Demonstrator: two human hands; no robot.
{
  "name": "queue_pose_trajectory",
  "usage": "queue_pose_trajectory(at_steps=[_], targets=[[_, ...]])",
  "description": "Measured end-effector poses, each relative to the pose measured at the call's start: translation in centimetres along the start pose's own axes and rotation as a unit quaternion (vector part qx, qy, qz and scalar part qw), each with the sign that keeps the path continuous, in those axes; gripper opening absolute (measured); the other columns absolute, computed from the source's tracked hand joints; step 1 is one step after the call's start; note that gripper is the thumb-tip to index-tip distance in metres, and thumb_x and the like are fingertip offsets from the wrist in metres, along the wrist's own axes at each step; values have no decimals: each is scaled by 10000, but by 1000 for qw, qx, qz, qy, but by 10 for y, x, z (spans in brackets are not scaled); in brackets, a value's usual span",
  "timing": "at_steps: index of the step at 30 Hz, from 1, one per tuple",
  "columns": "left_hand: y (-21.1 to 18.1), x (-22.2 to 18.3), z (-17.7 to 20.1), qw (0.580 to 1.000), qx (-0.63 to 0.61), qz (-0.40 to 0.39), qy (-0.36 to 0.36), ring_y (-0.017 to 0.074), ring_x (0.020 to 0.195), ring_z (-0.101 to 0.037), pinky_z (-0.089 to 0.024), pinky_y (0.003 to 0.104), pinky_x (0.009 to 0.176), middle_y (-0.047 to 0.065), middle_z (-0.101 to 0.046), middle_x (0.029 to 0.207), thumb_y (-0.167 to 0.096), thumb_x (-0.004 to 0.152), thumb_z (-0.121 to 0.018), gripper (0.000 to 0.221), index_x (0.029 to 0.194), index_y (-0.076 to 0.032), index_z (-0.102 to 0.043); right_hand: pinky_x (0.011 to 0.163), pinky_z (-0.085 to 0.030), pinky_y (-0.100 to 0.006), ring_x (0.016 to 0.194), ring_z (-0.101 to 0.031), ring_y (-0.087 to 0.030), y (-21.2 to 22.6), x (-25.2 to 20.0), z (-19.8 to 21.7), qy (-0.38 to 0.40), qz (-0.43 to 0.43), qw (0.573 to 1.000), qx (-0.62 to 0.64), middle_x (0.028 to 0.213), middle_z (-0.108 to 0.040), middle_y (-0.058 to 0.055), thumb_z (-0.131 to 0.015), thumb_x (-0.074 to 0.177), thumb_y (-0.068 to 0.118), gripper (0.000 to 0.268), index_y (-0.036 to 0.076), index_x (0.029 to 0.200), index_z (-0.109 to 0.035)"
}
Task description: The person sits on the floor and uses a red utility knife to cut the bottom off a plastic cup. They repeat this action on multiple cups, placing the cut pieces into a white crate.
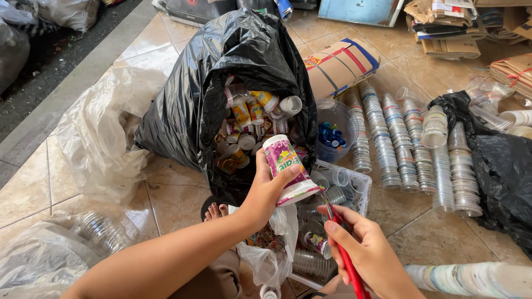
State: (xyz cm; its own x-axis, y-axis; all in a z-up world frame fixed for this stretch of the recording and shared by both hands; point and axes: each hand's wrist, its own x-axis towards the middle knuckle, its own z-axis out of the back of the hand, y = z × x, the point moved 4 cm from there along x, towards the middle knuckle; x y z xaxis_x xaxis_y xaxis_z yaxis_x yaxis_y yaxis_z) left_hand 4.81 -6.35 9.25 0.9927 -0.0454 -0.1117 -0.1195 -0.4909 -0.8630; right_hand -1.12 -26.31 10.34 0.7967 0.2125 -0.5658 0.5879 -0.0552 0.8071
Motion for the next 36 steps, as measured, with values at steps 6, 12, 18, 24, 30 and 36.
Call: queue_pose_trajectory(at_steps=[6,12,18,24,30,36], targets=[[0,0,1,999,-26,-37,-18,166,891,-628,-558,298,773,141,-594,1089,-150,909,-651,674,1446,-113,-244,306,-253,-322,319,-377,-205,4,-3,-7,3,-13,1000,-3,538,-537,-191,-644,934,157,431,15,1332,-729],[18,-9,-6,997,-49,-16,-59,180,873,-636,-561,296,760,157,-581,1080,-142,935,-626,499,1320,-72,-316,303,-274,-333,345,-368,-200,9,3,-15,-51,-3,999,6,537,-508,-175,-635,944,179,407,2,1303,-715],[23,-7,-3,996,-43,-18,-75,173,874,-617,-541,301,765,147,-599,1078,-177,919,-657,555,1352,-79,-323,276,-293,-309,427,-424,-184,8,7,-15,-21,34,998,46,710,-537,-166,-608,958,140,396,-61,1290,-683],[8,-6,-2,993,-45,-52,-92,181,832,-656,-576,299,719,160,-619,1059,-121,924,-648,562,1363,-94,-297,279,-280,-324,354,-352,-186,3,0,-13,3,2,1000,31,651,-505,-167,-571,980,189,428,-44,1314,-706],[18,-8,-9,993,-64,-70,-67,188,834,-665,-590,289,685,160,-617,1076,-86,900,-699,618,1350,-101,-275,238,-297,-298,414,-402,-172,-2,9,-5,13,39,997,69,702,-524,-163,-587,969,158,424,-77,1312,-669],[14,-11,-10,996,10,-57,-65,161,859,-649,-559,277,726,142,-621,1072,-127,892,-691,610,1349,-93,-289,263,-293,-308,380,-368,-163,5,3,-9,-7,35,999,34,619,-507,-153,-587,968,175,428,-68,1309,-679]])
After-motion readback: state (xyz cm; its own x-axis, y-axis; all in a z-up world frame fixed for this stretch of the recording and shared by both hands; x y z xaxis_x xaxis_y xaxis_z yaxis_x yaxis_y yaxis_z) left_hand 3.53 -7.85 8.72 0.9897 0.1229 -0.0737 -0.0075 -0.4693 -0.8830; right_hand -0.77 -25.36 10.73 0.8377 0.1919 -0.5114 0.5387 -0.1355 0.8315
